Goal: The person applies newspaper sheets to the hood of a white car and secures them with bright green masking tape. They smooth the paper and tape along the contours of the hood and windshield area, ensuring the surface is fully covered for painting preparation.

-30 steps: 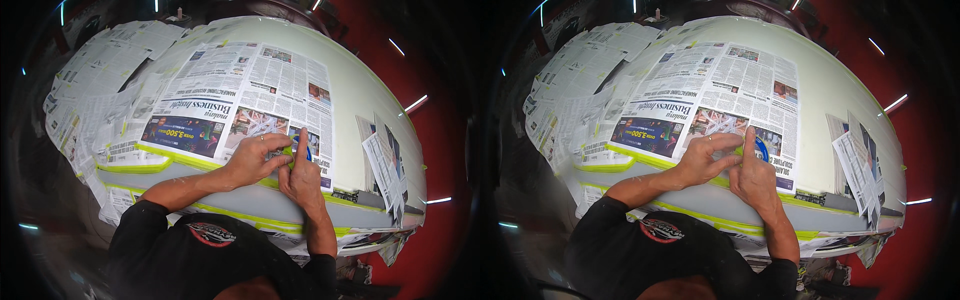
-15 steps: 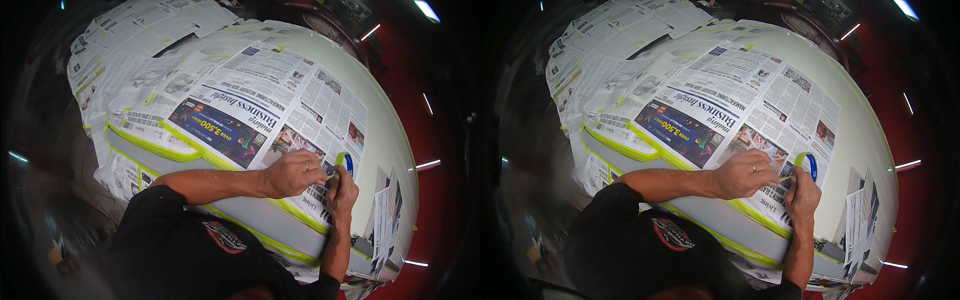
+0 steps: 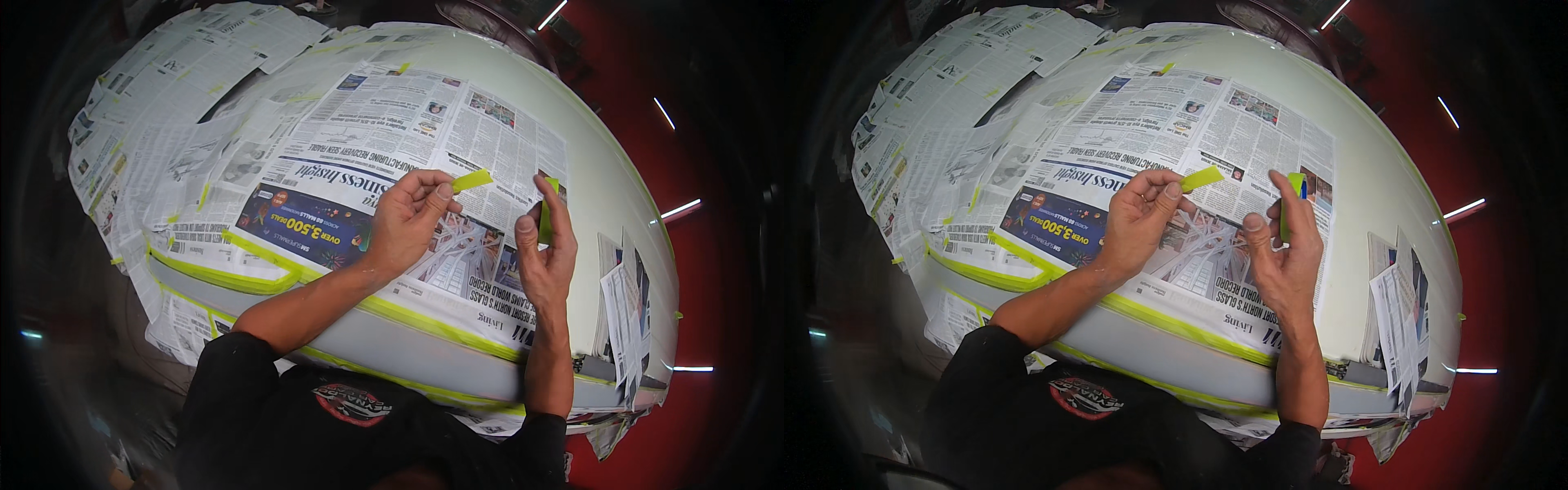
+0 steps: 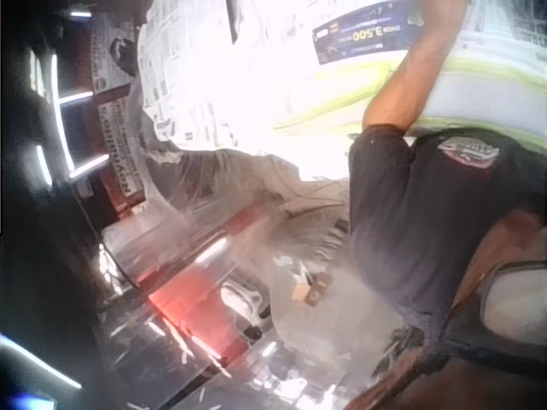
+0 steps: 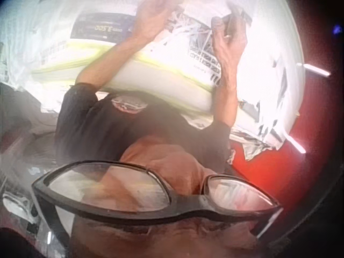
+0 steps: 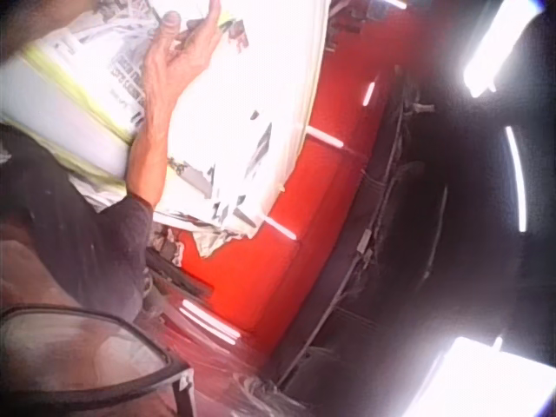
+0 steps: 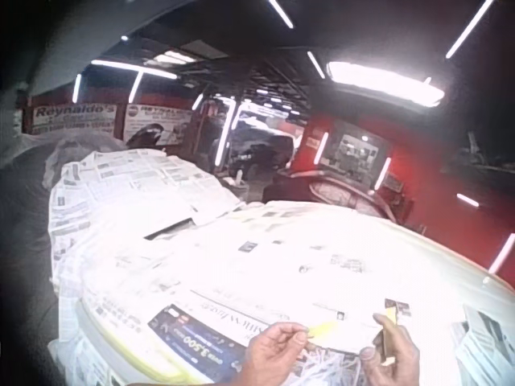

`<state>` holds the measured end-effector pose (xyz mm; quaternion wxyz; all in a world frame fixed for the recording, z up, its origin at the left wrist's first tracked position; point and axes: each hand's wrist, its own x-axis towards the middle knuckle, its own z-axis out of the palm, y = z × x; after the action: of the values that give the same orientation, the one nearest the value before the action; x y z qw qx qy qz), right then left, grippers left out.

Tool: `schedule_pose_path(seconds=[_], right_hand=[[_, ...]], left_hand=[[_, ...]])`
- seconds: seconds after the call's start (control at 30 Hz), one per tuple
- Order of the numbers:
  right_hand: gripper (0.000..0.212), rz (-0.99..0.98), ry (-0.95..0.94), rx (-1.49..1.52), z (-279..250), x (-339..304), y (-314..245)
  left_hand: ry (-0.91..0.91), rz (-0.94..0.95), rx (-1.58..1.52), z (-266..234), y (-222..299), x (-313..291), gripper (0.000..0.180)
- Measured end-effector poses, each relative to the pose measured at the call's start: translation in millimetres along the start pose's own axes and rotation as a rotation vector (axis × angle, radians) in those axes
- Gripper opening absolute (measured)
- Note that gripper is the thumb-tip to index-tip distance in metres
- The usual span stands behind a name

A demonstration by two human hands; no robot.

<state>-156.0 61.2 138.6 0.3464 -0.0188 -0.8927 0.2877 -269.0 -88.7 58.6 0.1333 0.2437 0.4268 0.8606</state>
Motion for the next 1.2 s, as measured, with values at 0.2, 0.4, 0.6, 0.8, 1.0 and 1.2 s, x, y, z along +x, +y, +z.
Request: schedule_pose_path(seconds=[0.2, 0.4, 0.6, 0.8, 1.0, 1.2], right_hand=[[0.026, 0.089, -0.039, 0.244, 35.0, 7.6, 15.2], [0.023, 0.277, 0.258, 0.057, 3.6, 71.8, 98.6], [0.037, 0.628, 0.193, -0.507, -81.9, 130.6, 322.6], [0.04, 0.697, 0.233, -0.521, -58.1, 167.6, 369.3], [0.043, 0.819, 0.1, -0.523, -61.4, 187.2, 361.3], [0.059, 0.84, 0.087, -0.689, -59.5, 187.5, 353.8]], left_hand=[[-0.153, -0.097, 0.093, -1.9, -3.9, -4.6, 0.029], [-0.48, 0.373, 1.044, 2.9, -14.5, -19.7, 0.07], [-0.954, 0.334, 1.324, -0.5, -21.9, -15.0, 0.083], [-0.972, 0.246, 1.324, 2.1, -12.7, -14.0, 0.082], [-0.957, 0.236, 1.303, 3.7, -13.0, -9.0, 0.078], [-0.971, 0.216, 1.312, 5.4, -9.3, -8.1, 0.078]])
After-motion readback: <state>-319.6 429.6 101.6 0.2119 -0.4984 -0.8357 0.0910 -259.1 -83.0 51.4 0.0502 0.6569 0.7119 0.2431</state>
